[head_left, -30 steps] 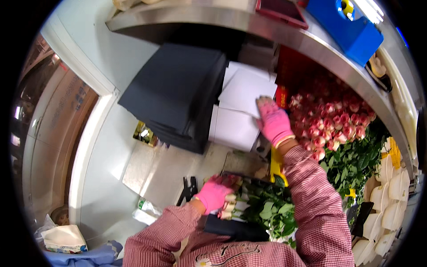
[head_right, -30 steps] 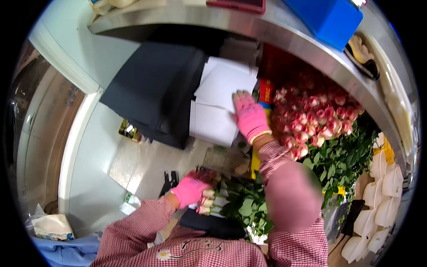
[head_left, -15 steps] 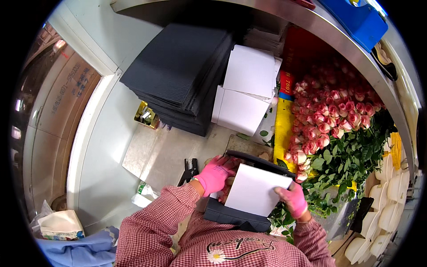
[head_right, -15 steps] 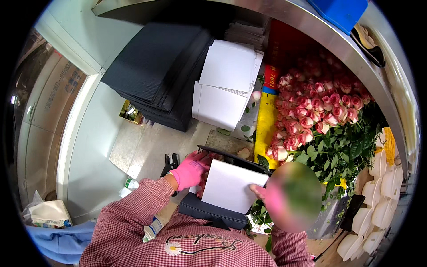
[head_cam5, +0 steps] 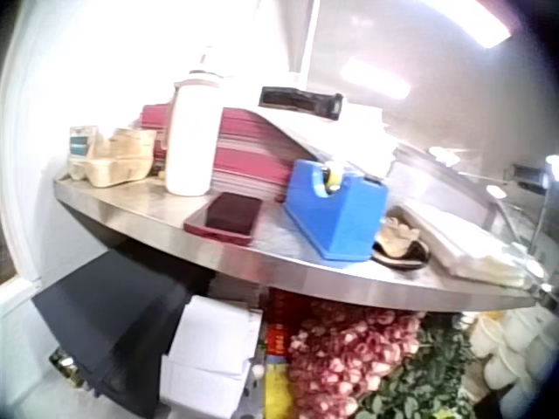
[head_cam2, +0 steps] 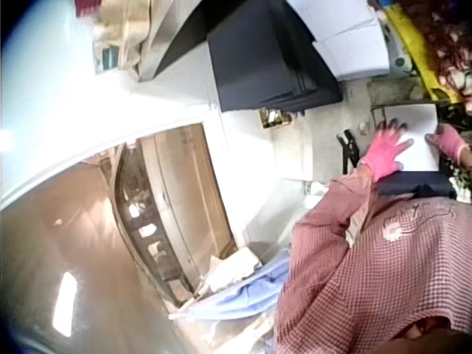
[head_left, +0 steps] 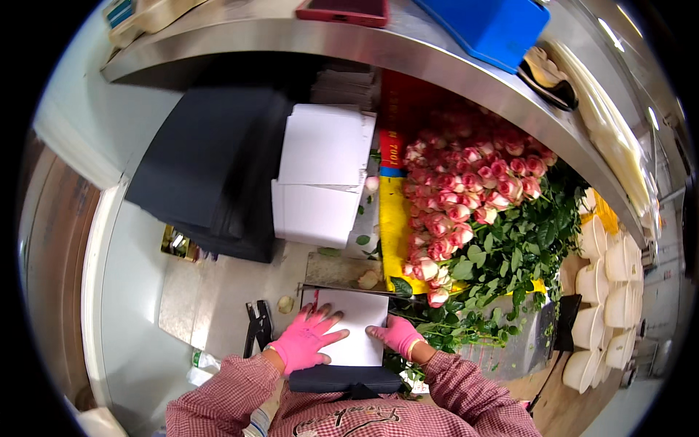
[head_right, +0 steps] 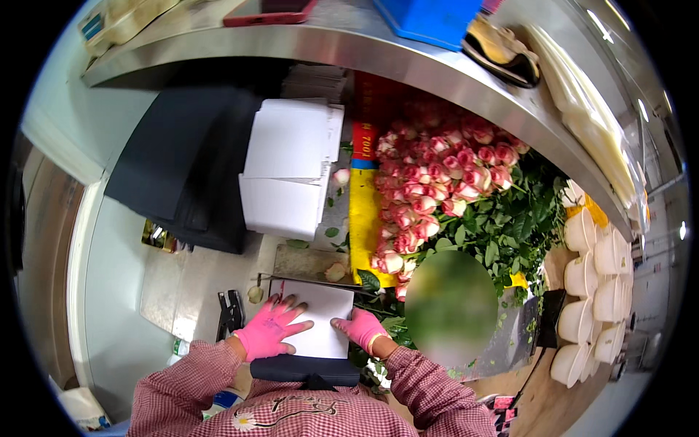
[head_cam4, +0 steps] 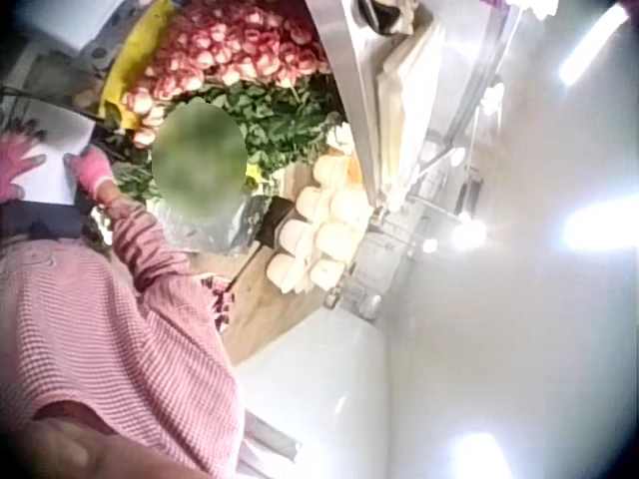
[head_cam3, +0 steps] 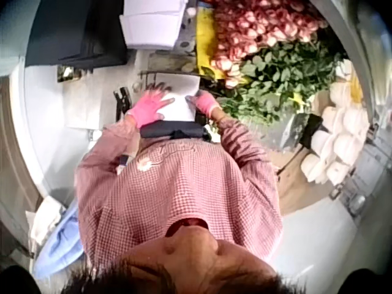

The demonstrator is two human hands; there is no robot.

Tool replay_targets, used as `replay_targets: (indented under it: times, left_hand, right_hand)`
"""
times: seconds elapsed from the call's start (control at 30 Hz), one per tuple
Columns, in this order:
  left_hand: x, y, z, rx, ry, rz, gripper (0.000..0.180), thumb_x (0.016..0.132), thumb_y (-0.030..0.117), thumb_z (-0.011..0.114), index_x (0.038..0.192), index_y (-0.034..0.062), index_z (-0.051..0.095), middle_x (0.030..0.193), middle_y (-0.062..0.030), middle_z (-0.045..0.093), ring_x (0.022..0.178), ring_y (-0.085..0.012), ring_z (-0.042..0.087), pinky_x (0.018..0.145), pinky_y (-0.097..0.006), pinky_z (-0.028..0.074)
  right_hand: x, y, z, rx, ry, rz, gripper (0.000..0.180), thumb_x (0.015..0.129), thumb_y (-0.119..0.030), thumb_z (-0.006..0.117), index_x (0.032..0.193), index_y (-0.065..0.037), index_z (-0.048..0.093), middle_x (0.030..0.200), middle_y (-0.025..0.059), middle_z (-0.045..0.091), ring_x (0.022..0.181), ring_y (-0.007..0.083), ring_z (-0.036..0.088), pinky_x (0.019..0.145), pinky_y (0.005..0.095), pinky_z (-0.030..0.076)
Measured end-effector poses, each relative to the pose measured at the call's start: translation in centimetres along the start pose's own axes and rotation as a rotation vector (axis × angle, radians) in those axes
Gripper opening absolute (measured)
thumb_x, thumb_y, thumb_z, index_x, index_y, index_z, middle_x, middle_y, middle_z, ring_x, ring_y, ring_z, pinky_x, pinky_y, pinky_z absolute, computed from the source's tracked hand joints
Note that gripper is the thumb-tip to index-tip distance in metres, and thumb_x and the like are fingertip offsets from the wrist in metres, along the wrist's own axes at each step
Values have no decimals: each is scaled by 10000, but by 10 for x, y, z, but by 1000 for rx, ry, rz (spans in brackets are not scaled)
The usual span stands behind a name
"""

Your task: The person selects pink roses and green foliage from a workstation, trims the stems using shears, and arranges them into small black boxes lined with white paper. The person then seals the boxes with tape and places them on the counter.

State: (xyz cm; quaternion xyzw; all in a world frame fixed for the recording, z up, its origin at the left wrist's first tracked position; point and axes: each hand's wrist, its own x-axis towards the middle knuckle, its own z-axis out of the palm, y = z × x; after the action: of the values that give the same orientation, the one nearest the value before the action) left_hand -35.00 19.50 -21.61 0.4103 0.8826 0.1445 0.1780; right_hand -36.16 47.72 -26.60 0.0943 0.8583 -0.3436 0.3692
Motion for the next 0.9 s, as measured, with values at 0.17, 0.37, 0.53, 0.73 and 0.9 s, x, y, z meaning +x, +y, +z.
replay_targets:
  times: [0.17,0.37,0.53,0.73,0.9]
  left_hand:
    - [-3,-12,14,-60,-52,-59,766,782,453,706,1477,277,436,1557,-104,331,1475,-359,206,1189,-574,135]
    - [17,-5,-3,4,1,13,708,812,477,671,1457,259,478,1529,-144,359,1451,-398,232,1188,-555,146]
    - [-18,-4,25,-49,-7,-25,624,842,454,659,1427,284,521,1534,-130,368,1441,-383,262,1180,-535,179]
    - [-41,-14,41,-96,50,-49,629,822,416,685,1413,260,533,1513,-140,388,1422,-387,291,1170,-541,206]
    - [-43,-14,28,-135,113,-10,664,778,287,729,1411,249,530,1503,-117,397,1408,-371,329,1165,-530,244]
  right_hand:
    - [-34,-52,-95,-286,600,-278,292,873,-227,629,1101,-45,616,985,179,678,891,398,660,743,451,539]
    - [19,2,-168,-815,825,-219,711,811,-246,673,1434,-56,388,1034,156,647,921,332,649,778,427,521]
    - [-90,3,-213,-662,927,-767,435,823,-265,712,1220,-121,605,929,122,683,776,257,671,640,376,538]
    - [-199,-93,-234,-665,800,-834,355,823,-197,720,1142,-79,618,722,51,614,602,229,610,547,345,517]
    - [-103,-97,-48,-664,-22,-996,210,887,-273,626,1036,-131,586,818,64,606,721,277,655,578,402,512]
